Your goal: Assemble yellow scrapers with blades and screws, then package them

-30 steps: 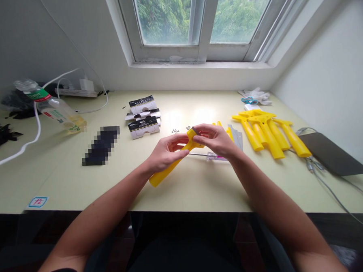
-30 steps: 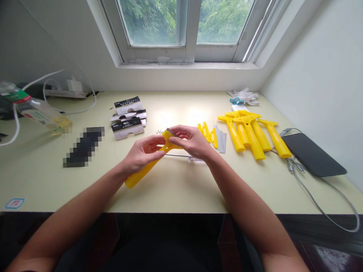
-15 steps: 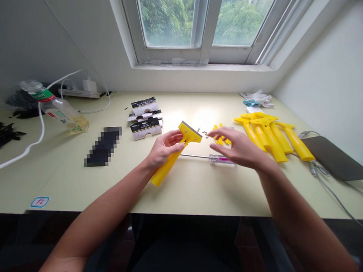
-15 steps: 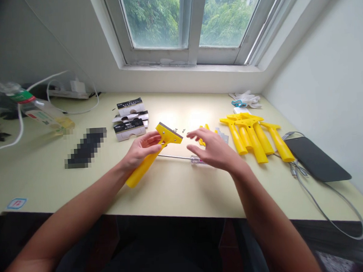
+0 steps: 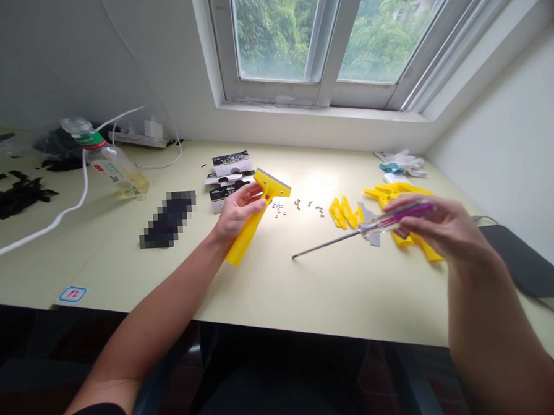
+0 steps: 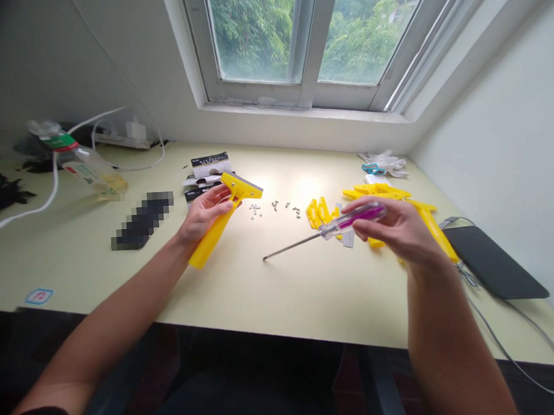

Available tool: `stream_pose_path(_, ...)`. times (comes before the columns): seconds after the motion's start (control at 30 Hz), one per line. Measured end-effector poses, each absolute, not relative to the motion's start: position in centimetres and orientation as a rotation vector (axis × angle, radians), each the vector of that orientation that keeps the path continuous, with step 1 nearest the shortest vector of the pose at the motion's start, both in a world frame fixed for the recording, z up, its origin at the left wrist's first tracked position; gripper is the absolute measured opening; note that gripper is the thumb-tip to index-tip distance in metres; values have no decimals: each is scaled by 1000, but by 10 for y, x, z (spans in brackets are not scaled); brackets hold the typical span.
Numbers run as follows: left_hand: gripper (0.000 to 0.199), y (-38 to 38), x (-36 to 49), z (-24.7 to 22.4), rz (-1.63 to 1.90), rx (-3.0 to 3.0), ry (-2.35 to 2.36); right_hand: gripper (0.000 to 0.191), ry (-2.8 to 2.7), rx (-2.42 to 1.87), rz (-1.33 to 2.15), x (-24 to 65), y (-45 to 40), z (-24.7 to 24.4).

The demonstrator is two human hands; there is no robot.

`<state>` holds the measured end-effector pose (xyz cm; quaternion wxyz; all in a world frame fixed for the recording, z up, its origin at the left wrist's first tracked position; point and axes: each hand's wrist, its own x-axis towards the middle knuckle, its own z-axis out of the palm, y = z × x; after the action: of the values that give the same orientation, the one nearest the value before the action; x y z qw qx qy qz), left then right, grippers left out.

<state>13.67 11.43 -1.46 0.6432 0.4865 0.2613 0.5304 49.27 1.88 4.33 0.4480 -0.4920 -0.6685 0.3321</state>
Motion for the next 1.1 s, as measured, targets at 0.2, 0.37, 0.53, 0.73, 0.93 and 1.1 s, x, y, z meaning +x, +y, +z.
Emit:
stream_pose_path(0.2, 46, 105, 145, -17, 1109, 1127, 620, 25, -1192, -980, 561, 448, 43, 46)
stream_pose_path(0.37, 49, 97, 154, -19, 1032, 1162, 632, 22, -989, -770, 431, 436, 43, 41)
stream_pose_path(0.53, 49, 97, 156, -23, 1020, 1172, 631, 21, -965, -724, 453, 437, 45, 36)
stream_pose_path(0.73, 48, 98, 157, -25, 1018, 1163, 632, 23, -969, -733, 461, 431, 46, 36)
stream_pose_path(0.93, 49, 97, 158, -25, 1011, 1164, 637, 24, -973, -758, 463, 430, 46, 35)
stream_pose_path(1.1, 48, 96, 158, -24, 1012, 1170, 637, 27, -962, -769, 466, 429, 46, 35)
